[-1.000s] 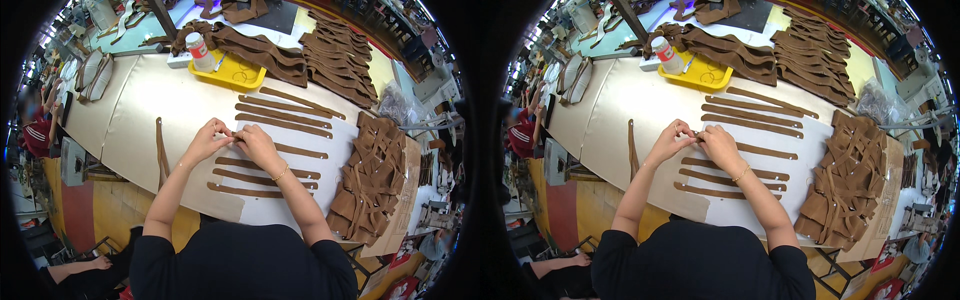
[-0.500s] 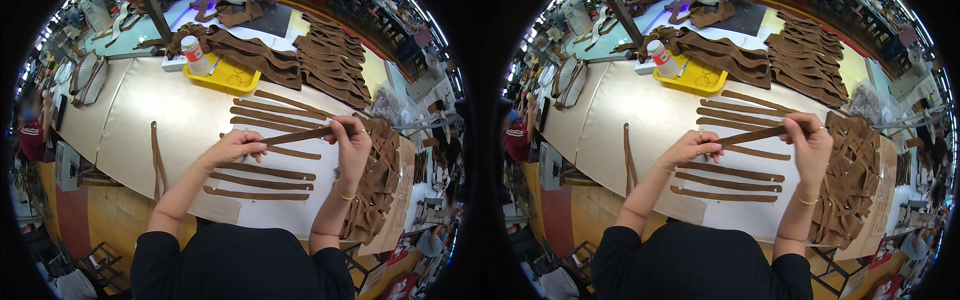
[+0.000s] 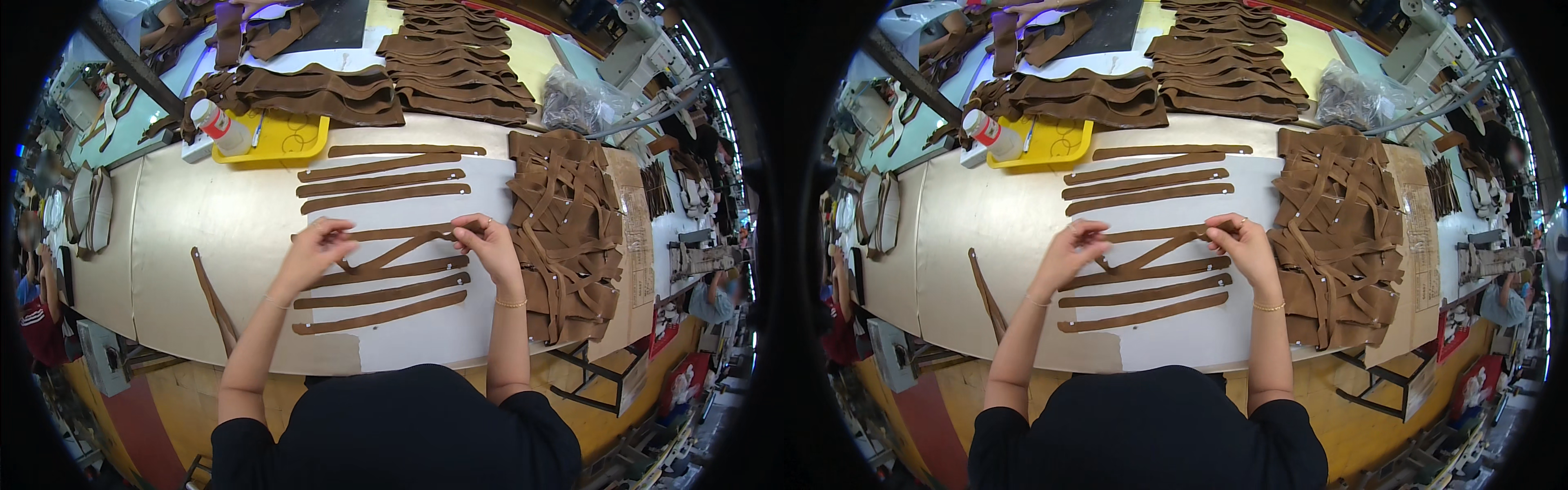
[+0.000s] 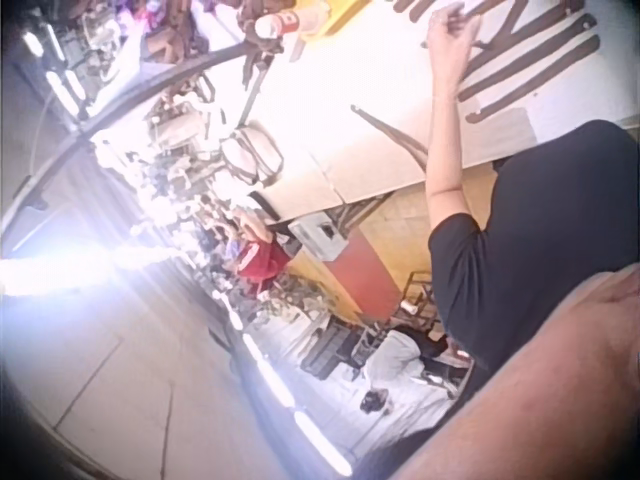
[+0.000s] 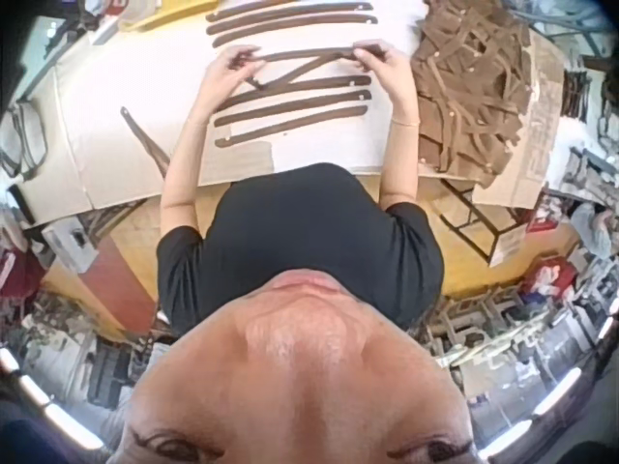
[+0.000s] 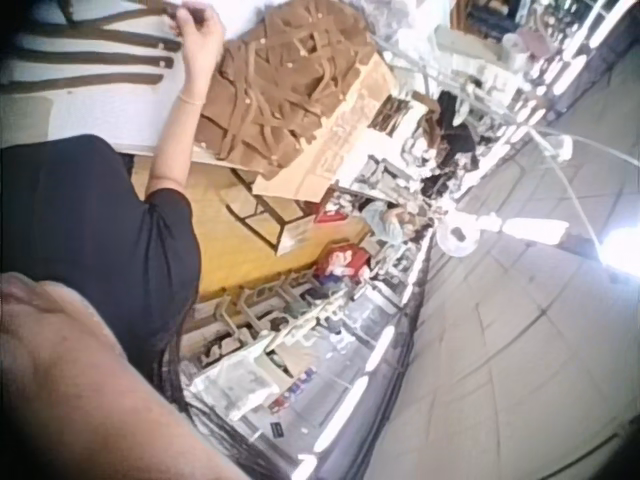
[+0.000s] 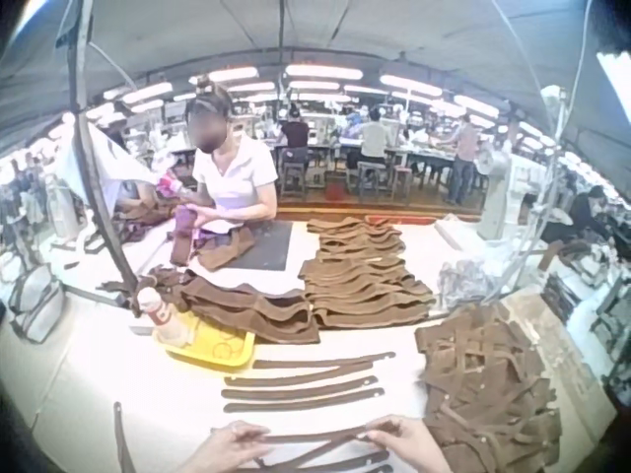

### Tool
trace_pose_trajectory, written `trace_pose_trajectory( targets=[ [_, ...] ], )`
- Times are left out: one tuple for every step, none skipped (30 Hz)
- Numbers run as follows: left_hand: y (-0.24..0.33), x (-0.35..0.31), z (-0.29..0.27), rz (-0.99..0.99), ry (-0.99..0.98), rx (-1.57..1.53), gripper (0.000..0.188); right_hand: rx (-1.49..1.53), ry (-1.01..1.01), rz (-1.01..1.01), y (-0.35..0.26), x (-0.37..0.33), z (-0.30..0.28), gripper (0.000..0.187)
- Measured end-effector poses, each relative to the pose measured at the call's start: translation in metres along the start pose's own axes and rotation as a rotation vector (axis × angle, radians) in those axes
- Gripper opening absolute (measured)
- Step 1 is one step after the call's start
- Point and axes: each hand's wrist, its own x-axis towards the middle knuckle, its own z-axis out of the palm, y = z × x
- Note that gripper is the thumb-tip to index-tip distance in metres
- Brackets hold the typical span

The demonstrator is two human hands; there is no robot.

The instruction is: The person picks up brown fabric strips from a pile, straightens them, and lays them out in parallel rows on a white table. The person repeatedly handles individual strips, aligns them, and arranges them into neat stacks.

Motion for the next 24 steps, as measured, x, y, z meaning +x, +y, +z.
trace_pose_trajectory(
  targets=[
    [0.019,0.007,0.018,0.193,0.030,0.128,0.033,-0.056,-0.030,-0.016,-0.015,-0.004,0.007,0.016],
    [0.039,0.014,0.036,0.388,0.062,0.254,0.036,-0.115,-0.060,-0.034,-0.031,-0.008,0.015,0.016],
    [0.049,0.021,0.053,0.433,0.053,0.211,0.036,-0.119,-0.097,-0.039,-0.045,-0.012,0.026,0.015],
    [0.055,0.025,0.060,0.388,-0.032,0.130,0.036,-0.156,-0.156,-0.119,-0.049,-0.012,0.030,0.013],
    [0.060,0.028,0.066,0.330,-0.104,0.056,0.035,-0.162,-0.126,-0.184,-0.059,-0.013,0.034,0.013],
    [0.063,0.030,0.065,0.181,-0.246,-0.058,0.034,-0.167,-0.099,-0.250,-0.071,-0.015,0.038,0.013],
    [0.063,0.029,0.061,0.027,-0.381,-0.174,0.033,-0.129,-0.034,-0.269,-0.078,-0.018,0.037,0.013],
    [0.064,0.026,0.054,-0.058,-0.384,-0.255,0.031,-0.089,0.033,-0.282,-0.082,-0.022,0.031,0.014],
    [0.065,0.022,0.046,-0.141,-0.382,-0.337,0.030,-0.042,0.075,-0.316,-0.081,-0.024,0.022,0.013],
    [0.066,0.017,0.037,-0.223,-0.378,-0.418,0.028,0.010,0.103,-0.317,-0.079,-0.025,0.013,0.012],
    [0.061,0.011,0.026,-0.235,-0.324,-0.391,0.024,0.026,0.121,-0.302,-0.074,-0.026,0.005,0.012],
    [0.059,0.005,0.013,-0.280,-0.316,-0.350,0.021,0.048,0.118,-0.278,-0.070,-0.027,0.000,0.012],
    [0.059,0.000,-0.001,-0.324,-0.316,-0.310,0.019,0.059,0.134,-0.258,-0.063,-0.027,-0.004,0.012],
    [0.059,-0.007,-0.014,-0.372,-0.313,-0.271,0.017,0.072,0.147,-0.237,-0.053,-0.025,-0.006,0.012],
    [0.058,-0.014,-0.026,-0.381,-0.298,-0.212,0.021,0.095,0.138,-0.214,-0.044,-0.023,-0.007,0.012],
    [0.052,-0.021,-0.037,-0.379,-0.268,-0.180,0.021,0.116,0.133,-0.189,-0.034,-0.022,-0.009,0.012],
    [0.042,-0.026,-0.047,-0.376,-0.244,-0.150,0.020,0.134,0.132,-0.162,-0.024,-0.021,-0.009,0.012],
    [0.031,-0.031,-0.057,-0.374,-0.222,-0.119,0.020,0.125,0.151,-0.137,-0.017,-0.018,-0.007,0.013],
    [0.021,-0.034,-0.066,-0.356,-0.200,-0.104,0.020,0.113,0.175,-0.108,-0.009,-0.016,-0.004,0.013],
    [0.010,-0.039,-0.074,-0.345,-0.185,-0.091,0.020,0.102,0.203,-0.071,0.001,-0.017,-0.004,0.014],
    [0.001,-0.042,-0.081,-0.334,-0.172,-0.076,0.020,0.061,0.195,-0.051,0.010,-0.013,-0.003,0.015],
    [-0.009,-0.046,-0.083,-0.357,-0.118,-0.098,0.019,0.036,0.161,-0.006,0.021,-0.009,-0.005,0.017],
    [-0.016,-0.047,-0.083,-0.394,-0.081,-0.100,0.019,0.040,0.156,0.041,0.027,-0.007,-0.004,0.017],
    [-0.022,-0.049,-0.080,-0.431,-0.046,-0.100,0.019,0.046,0.152,0.089,0.032,-0.006,-0.001,0.018]
  ],
)
